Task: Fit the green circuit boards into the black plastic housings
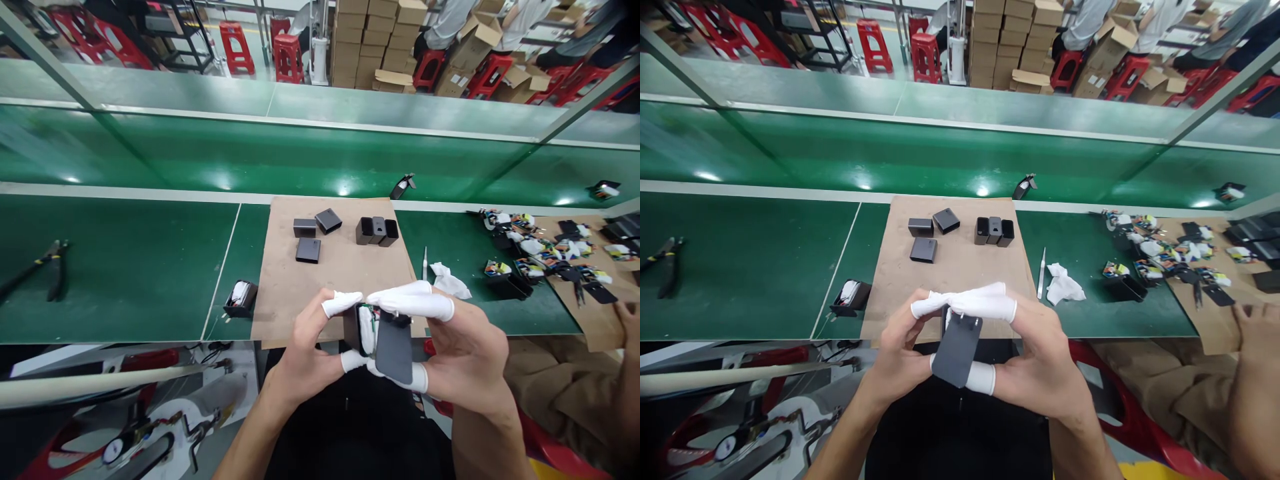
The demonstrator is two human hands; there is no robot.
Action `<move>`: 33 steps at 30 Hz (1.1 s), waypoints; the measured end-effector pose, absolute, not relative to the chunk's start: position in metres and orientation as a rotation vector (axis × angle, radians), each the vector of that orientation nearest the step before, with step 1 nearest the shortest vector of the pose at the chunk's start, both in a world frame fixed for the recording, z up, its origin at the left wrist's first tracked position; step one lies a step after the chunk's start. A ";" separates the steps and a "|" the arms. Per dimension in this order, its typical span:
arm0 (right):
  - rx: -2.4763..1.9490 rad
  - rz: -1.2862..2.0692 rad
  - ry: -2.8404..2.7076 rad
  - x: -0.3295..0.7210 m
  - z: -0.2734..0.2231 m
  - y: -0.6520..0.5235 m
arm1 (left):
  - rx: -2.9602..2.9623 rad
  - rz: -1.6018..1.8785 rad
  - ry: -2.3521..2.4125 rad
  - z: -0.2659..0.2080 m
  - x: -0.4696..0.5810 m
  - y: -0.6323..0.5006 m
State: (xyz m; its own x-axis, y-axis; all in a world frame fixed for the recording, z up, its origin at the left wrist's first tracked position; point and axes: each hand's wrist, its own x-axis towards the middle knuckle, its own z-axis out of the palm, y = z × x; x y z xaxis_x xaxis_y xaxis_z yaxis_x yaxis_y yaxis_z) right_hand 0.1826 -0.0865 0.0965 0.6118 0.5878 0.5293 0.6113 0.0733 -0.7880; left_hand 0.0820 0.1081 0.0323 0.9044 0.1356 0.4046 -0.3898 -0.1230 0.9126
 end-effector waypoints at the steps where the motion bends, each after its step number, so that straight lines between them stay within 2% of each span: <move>1: -1.586 -0.022 -1.030 0.183 0.097 -0.086 | 1.627 0.447 -0.197 0.032 0.082 0.108; 33: -1.695 0.101 -1.034 0.186 0.097 -0.088 | 1.507 0.457 -0.175 0.032 0.083 0.099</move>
State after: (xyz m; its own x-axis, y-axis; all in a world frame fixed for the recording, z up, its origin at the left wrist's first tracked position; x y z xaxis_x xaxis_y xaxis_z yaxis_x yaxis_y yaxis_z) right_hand 0.1865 -0.0882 0.0974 0.6161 0.6698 0.4144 0.5768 -0.0255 -0.8165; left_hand 0.0832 0.0985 0.0319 0.9031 0.1820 0.3889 -0.3952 -0.0016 0.9186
